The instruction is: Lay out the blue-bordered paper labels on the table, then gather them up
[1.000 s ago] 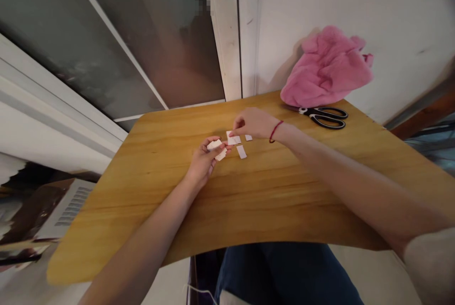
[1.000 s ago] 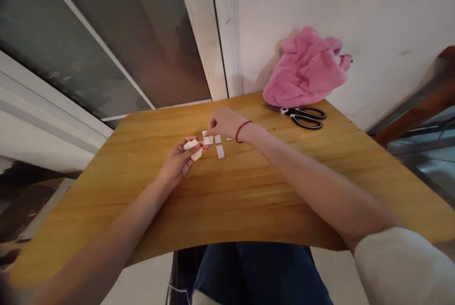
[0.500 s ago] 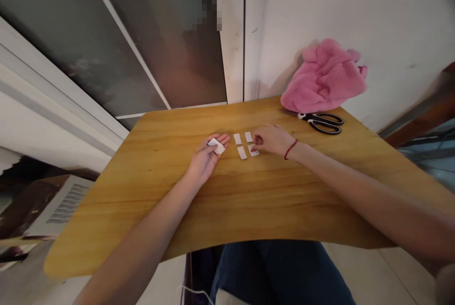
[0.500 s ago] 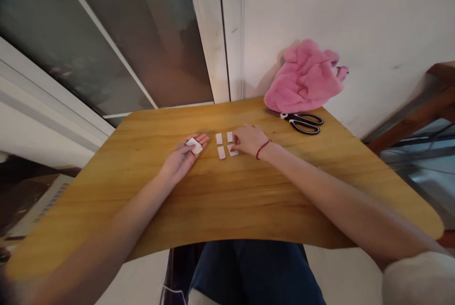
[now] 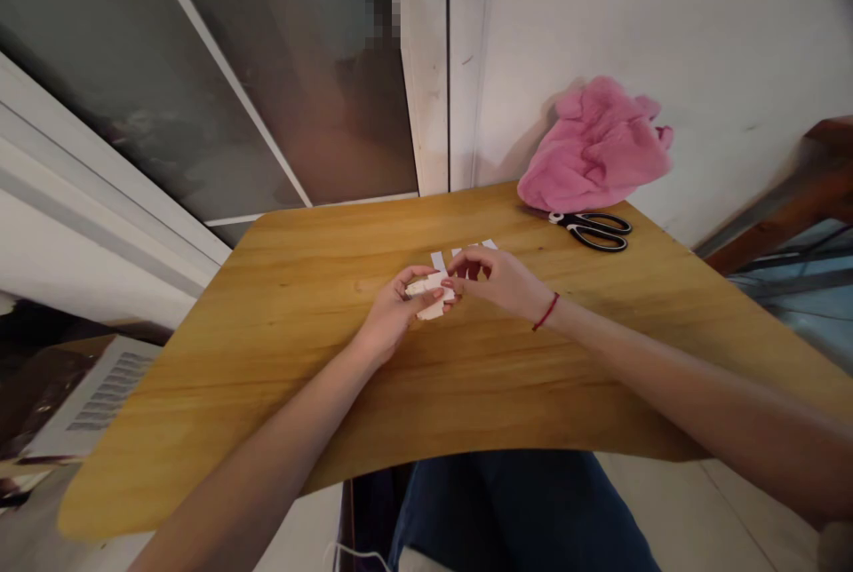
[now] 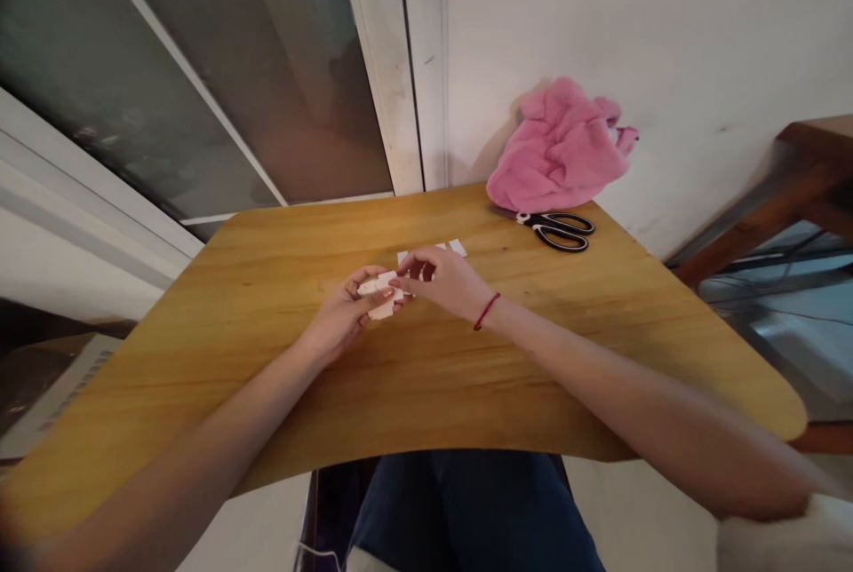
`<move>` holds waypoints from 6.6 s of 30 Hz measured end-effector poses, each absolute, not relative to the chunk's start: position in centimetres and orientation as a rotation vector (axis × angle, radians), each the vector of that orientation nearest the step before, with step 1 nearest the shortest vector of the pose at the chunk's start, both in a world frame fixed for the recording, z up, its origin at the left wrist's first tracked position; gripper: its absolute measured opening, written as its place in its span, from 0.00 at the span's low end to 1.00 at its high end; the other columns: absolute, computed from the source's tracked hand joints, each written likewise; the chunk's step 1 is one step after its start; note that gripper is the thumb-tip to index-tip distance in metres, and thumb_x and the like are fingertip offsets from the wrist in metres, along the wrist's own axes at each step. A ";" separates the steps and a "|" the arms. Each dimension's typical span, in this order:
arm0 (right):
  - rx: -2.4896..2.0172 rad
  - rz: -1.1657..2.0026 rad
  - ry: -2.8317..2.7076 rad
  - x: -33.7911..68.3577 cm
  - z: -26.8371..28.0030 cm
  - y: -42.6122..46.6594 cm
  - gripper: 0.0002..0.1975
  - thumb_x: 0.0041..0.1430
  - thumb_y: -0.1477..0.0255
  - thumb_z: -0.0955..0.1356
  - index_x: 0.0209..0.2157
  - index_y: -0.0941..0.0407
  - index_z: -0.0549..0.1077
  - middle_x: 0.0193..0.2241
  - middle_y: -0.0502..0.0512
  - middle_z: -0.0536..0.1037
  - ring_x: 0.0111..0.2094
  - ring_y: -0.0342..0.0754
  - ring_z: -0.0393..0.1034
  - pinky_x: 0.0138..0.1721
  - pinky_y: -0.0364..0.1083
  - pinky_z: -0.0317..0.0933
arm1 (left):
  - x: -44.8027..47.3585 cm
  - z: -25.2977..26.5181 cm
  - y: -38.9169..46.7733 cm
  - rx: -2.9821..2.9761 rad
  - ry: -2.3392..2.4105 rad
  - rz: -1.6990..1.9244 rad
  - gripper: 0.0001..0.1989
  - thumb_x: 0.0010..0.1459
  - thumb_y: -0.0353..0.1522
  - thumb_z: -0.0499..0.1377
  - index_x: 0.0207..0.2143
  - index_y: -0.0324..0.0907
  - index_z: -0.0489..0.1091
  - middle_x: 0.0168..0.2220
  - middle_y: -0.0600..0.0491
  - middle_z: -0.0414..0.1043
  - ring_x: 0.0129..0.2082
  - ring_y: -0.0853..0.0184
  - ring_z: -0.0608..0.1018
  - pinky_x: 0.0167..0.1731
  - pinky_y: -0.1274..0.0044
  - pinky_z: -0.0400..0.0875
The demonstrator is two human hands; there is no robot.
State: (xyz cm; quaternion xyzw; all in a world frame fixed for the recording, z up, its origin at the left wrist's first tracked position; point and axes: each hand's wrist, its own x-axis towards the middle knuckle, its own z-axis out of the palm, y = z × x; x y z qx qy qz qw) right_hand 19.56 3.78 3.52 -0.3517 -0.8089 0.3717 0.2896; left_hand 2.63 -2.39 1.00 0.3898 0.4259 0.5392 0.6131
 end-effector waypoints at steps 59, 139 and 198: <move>-1.658 0.538 -2.310 27.1 1.5 10.0 0.13 0.50 0.62 0.71 0.23 0.57 0.72 0.24 0.54 0.74 0.26 0.45 0.64 0.27 0.44 0.54 | 3.6 0.8 -3.2 0.802 1.181 1.346 0.15 0.49 0.33 0.66 0.37 0.44 0.64 0.31 0.52 0.79 0.35 0.67 0.79 0.35 0.78 0.70; -1.334 1.142 -2.388 25.9 3.4 6.8 0.12 0.52 0.64 0.70 0.25 0.59 0.73 0.22 0.52 0.73 0.23 0.40 0.60 0.26 0.44 0.51 | 3.0 2.6 -3.8 0.737 1.048 1.146 0.14 0.53 0.26 0.62 0.42 0.40 0.64 0.42 0.46 0.77 0.45 0.63 0.78 0.49 0.71 0.71; -0.869 1.254 -1.993 21.5 2.3 1.6 0.17 0.52 0.58 0.70 0.32 0.58 0.71 0.21 0.46 0.66 0.22 0.37 0.57 0.22 0.39 0.52 | 4.3 2.1 -4.6 0.969 1.208 1.083 0.21 0.51 0.33 0.64 0.48 0.47 0.65 0.30 0.58 0.76 0.28 0.75 0.77 0.27 0.85 0.66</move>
